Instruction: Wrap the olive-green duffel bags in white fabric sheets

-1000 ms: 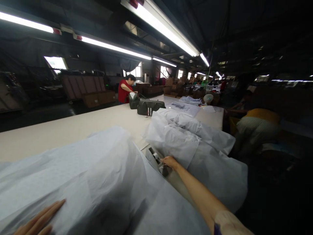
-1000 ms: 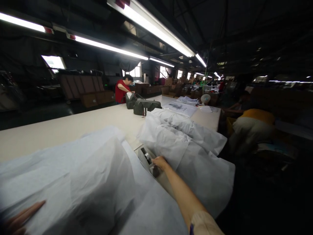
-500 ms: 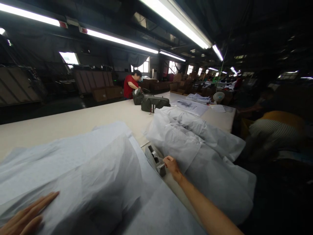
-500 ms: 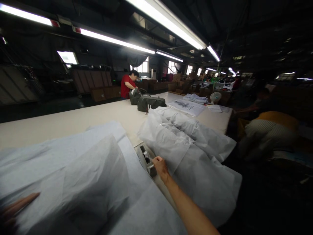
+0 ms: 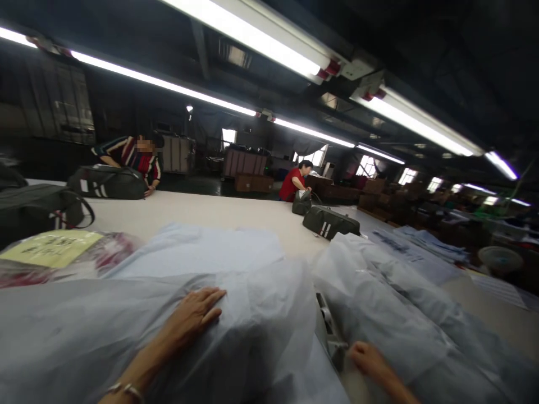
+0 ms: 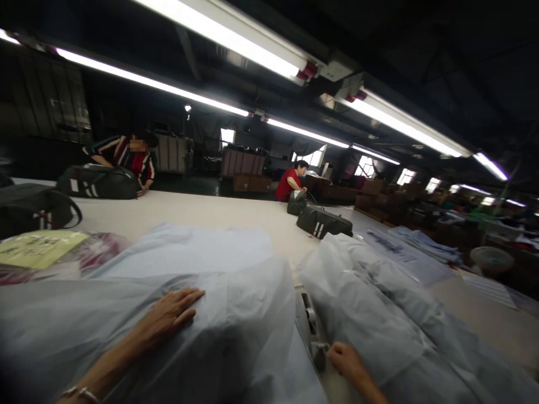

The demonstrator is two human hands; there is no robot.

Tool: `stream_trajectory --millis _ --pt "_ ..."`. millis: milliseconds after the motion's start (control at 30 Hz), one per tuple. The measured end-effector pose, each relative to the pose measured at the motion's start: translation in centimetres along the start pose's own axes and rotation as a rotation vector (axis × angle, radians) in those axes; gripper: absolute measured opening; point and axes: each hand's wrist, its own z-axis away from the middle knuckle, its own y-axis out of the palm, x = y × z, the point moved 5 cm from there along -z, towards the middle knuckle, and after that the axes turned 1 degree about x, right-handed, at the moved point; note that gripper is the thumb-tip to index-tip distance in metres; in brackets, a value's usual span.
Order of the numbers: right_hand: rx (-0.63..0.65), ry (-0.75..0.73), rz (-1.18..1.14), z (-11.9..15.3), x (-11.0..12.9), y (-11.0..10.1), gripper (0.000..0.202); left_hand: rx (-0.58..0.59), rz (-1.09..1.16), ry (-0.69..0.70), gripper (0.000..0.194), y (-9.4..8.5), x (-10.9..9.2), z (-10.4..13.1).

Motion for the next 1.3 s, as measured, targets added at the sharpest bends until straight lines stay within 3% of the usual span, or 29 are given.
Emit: stream_trajectory --millis 100,167,233,300,367,467,567,800,900,1000,1133,1233,1300 --pt "0.173 -0.234 0.004 2.1 11.6 -1.1 0.014 -0.016 0.033 0.007 0.048 0.1 -0.5 0.4" --pt "0.296 -0.423 0.089 3.3 20.6 -0.2 0.014 -0.019 0.043 0.001 0.048 -0.1 -0.8 0.6" --pt "0.422 -0.555 0.203 3.9 28.3 2.2 0.014 -0.018 0.044 -0.009 0.048 -0.2 -1.1 0.7" --pt "0.562 -0.617 0.346 3.5 33.5 5.6 0.018 -0.011 0.041 -0.014 0.048 -0.3 -1.2 0.7" --pt "0.668 -0.638 0.530 2.3 36.3 9.1 0.021 -0.004 0.045 -0.016 0.048 -0.3 -1.3 0.7" --pt "0.733 -0.645 0.844 -0.5 38.0 13.4 0.016 -0.013 0.070 -0.003 0.048 -0.1 -1.4 0.7" --pt "0.729 -0.683 1.119 -3.2 38.6 16.2 0.013 -0.019 0.106 0.010 0.050 0.5 -1.3 0.6" --pt "0.848 -0.833 1.411 -6.5 38.2 20.2 0.018 -0.022 0.183 0.038 0.058 2.3 -1.2 0.3" --pt "0.830 -0.953 1.460 -7.1 38.2 21.0 0.028 -0.002 0.209 0.047 0.058 3.0 -1.0 0.3" --pt "0.770 -1.056 1.395 -8.3 38.2 21.0 0.056 0.023 0.220 0.048 0.059 3.3 -0.9 0.3" --pt "0.796 -0.816 1.118 -11.7 36.6 18.9 0.079 0.052 0.219 0.056 0.060 3.2 -0.8 0.2" --pt "0.579 -0.664 0.955 -13.5 35.5 15.9 0.088 0.068 0.204 0.054 0.060 3.0 -0.7 0.2" --pt "0.368 -0.659 0.829 -12.6 35.4 13.9 0.074 0.073 0.188 0.048 0.060 2.9 -0.6 0.3"
